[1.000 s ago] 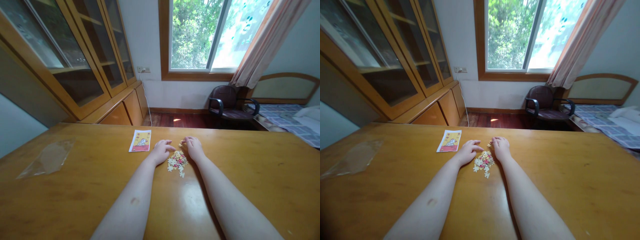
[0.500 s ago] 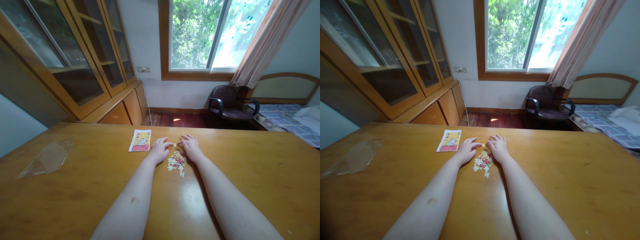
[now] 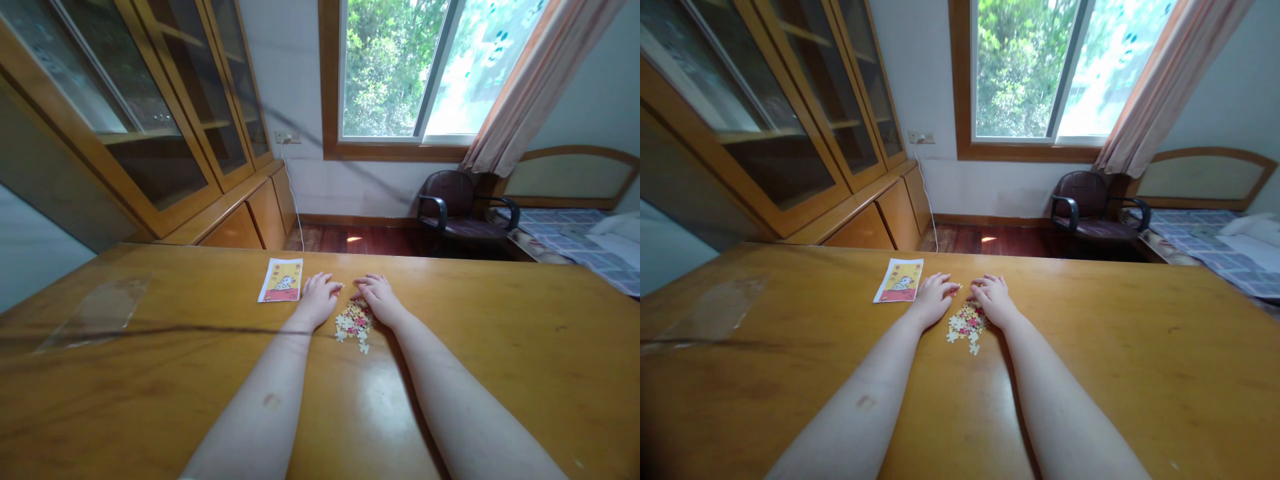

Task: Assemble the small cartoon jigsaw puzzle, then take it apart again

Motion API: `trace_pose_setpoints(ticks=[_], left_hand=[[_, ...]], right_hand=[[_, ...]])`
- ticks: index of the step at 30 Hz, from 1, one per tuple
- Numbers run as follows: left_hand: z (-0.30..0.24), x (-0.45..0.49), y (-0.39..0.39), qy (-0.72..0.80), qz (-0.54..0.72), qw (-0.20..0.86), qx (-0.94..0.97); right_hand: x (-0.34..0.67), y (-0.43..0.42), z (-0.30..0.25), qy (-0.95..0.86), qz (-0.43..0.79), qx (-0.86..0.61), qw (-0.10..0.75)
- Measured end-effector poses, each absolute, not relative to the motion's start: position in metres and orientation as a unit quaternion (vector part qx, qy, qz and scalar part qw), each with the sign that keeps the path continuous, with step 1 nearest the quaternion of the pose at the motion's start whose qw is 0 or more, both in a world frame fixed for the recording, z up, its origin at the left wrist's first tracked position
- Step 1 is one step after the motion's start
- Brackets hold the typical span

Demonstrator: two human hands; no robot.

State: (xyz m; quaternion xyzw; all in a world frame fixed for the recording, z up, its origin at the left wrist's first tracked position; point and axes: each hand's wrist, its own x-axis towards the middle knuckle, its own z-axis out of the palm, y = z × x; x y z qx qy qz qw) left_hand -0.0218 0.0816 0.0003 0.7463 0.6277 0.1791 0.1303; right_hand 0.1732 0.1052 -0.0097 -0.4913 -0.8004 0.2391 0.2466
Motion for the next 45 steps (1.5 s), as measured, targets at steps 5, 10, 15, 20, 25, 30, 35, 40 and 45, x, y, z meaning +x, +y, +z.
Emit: trace_pose_setpoints(ticks=[5,10,15,20,25,30,35,40,45], left_hand=[[0.001,-0.021,0.079,0.555,0.157,0.163,0.800],[-0.001,-0.023,0.080,0.550,0.136,0.172,0.806],[0.002,-0.022,0.079,0.541,0.138,0.170,0.812],[0.002,-0.021,0.078,0.532,0.123,0.175,0.819],[0.000,-0.022,0.080,0.589,0.140,0.142,0.783],[0.000,-0.023,0.081,0.601,0.164,0.132,0.771],[-0.002,-0.023,0.082,0.597,0.173,0.128,0.773],[-0.010,-0.027,0.087,0.614,0.198,0.096,0.758],[-0.014,-0.029,0.089,0.606,0.218,0.098,0.759]], right_hand=[[0.175,0.106,-0.009,-0.798,0.228,-0.489,0.267],[0.177,0.110,-0.012,-0.783,0.214,-0.494,0.311],[0.178,0.112,-0.016,-0.782,0.204,-0.492,0.326],[0.178,0.114,-0.019,-0.771,0.208,-0.498,0.337],[0.179,0.115,-0.021,-0.765,0.209,-0.502,0.344],[0.180,0.114,-0.020,-0.758,0.198,-0.513,0.351],[0.181,0.112,-0.016,-0.721,0.180,-0.567,0.356],[0.185,0.113,-0.014,-0.682,0.226,-0.615,0.325],[0.200,0.119,-0.016,-0.716,0.366,-0.544,0.240]])
